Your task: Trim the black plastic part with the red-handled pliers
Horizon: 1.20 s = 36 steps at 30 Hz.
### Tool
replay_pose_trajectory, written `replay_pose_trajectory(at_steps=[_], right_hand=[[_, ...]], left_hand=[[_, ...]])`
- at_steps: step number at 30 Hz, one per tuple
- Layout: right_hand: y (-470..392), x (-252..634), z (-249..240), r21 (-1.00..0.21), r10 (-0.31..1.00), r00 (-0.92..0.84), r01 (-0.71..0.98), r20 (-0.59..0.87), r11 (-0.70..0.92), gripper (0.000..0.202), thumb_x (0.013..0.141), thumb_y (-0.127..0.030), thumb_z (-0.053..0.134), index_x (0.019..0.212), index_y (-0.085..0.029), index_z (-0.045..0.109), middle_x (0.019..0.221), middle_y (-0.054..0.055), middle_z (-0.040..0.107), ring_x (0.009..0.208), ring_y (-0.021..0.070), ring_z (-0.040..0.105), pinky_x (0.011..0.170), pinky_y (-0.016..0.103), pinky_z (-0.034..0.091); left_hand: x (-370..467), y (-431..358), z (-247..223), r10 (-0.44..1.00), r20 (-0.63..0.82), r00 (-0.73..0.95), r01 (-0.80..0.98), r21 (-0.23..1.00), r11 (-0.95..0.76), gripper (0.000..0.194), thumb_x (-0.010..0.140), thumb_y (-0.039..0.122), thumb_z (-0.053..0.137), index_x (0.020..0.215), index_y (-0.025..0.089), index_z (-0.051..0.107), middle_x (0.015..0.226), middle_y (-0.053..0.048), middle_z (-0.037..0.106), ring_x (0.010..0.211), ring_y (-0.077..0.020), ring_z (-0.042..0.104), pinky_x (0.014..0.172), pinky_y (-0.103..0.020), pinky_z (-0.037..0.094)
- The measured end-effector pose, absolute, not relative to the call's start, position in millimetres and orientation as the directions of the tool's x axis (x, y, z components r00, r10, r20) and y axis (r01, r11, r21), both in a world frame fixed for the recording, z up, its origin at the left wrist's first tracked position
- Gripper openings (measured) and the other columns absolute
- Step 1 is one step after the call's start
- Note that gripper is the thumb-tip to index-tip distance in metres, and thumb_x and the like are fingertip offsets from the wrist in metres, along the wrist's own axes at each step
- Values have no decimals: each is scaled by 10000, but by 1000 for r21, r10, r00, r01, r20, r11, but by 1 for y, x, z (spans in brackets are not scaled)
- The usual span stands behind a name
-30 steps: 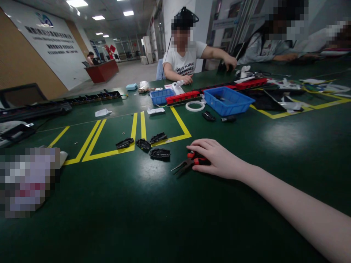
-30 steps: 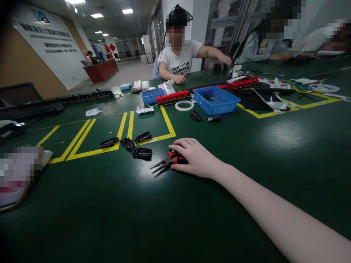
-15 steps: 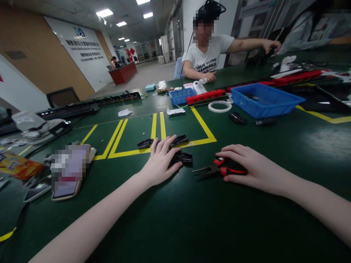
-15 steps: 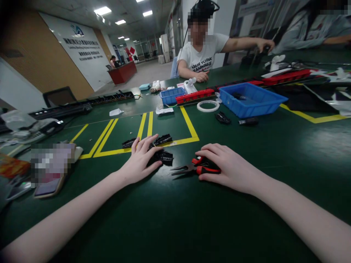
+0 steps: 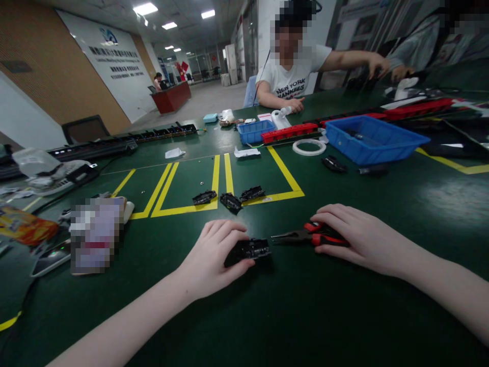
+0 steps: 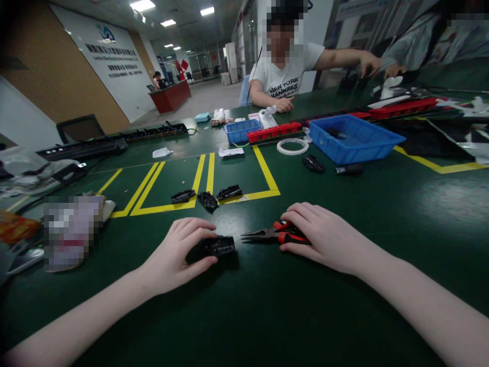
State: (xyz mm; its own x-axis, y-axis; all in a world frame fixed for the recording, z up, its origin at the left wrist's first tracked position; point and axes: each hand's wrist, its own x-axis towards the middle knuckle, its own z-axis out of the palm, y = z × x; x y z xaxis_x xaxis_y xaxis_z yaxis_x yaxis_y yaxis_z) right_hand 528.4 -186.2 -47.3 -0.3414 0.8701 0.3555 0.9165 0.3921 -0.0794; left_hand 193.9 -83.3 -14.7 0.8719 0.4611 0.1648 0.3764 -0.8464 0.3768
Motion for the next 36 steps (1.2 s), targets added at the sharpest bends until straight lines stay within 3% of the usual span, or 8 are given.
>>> replay_pose_trajectory(at_steps=[5, 10, 16, 23, 29, 32, 36], right_hand=[[-189, 522, -41, -8, 827, -370, 911, 424, 412, 435, 988, -546, 453, 1163, -174, 594, 1062, 141, 688, 848, 251, 705, 671, 377, 599], [-196, 510, -35, 58, 764, -425, 888, 486, 457, 410, 993, -505, 468, 1183, -154, 561, 1060, 153, 669, 859, 246, 695, 688, 362, 599], [-196, 499, -45, 57, 735, -461, 863, 498, 503, 514, 992, -482, 473, 1376, -141, 496, 1154, 178, 642, 944, 266, 679, 731, 378, 591], [-201, 488, -37, 34, 741, -473, 852, 477, 522, 411, 921, -487, 590, 1175, -165, 568, 1080, 155, 655, 946, 270, 671, 747, 393, 587], [-205, 485, -33, 89, 693, -514, 830, 506, 550, 356, 872, -349, 655, 1167, -168, 572, 1057, 142, 671, 957, 266, 668, 761, 401, 582], [-204, 485, -33, 157, 658, -539, 822, 525, 548, 366, 874, -321, 654, 1198, -174, 571, 1061, 128, 686, 986, 272, 671, 827, 432, 580], [-203, 484, -31, 160, 655, -512, 839, 557, 520, 314, 857, -190, 573, 1171, -196, 585, 1099, 118, 684, 1059, 266, 662, 963, 483, 549]], left_hand=[[191, -103, -24, 543, 100, 834, 431, 498, -753, 280, 924, 286, 663, 1187, 228, 588, 1240, -49, 589, 1112, -246, 556, 919, -429, 505], [190, -109, -32, 563, 122, 817, 446, 484, -753, 305, 926, 314, 657, 1205, 226, 571, 1204, -51, 594, 1080, -251, 551, 881, -423, 500], [189, -110, -33, 550, 142, 823, 448, 434, -782, 383, 931, 368, 668, 1265, 222, 551, 1218, -62, 594, 1088, -262, 548, 892, -429, 490], [190, -111, -34, 537, 145, 831, 442, 413, -796, 330, 945, 348, 650, 1245, 233, 574, 1196, -56, 596, 1040, -248, 562, 860, -410, 499], [194, -114, -41, 522, 177, 834, 431, 381, -818, 371, 936, 353, 666, 1278, 257, 560, 1183, -49, 591, 1028, -253, 573, 862, -417, 500], [196, -115, -41, 520, 179, 835, 424, 393, -816, 313, 952, 327, 642, 1248, 258, 565, 1183, -45, 588, 1019, -247, 578, 852, -407, 501], [199, -117, -40, 531, 167, 831, 418, 441, -794, 188, 980, 288, 593, 1156, 226, 567, 1157, -47, 600, 1034, -243, 578, 880, -411, 502]])
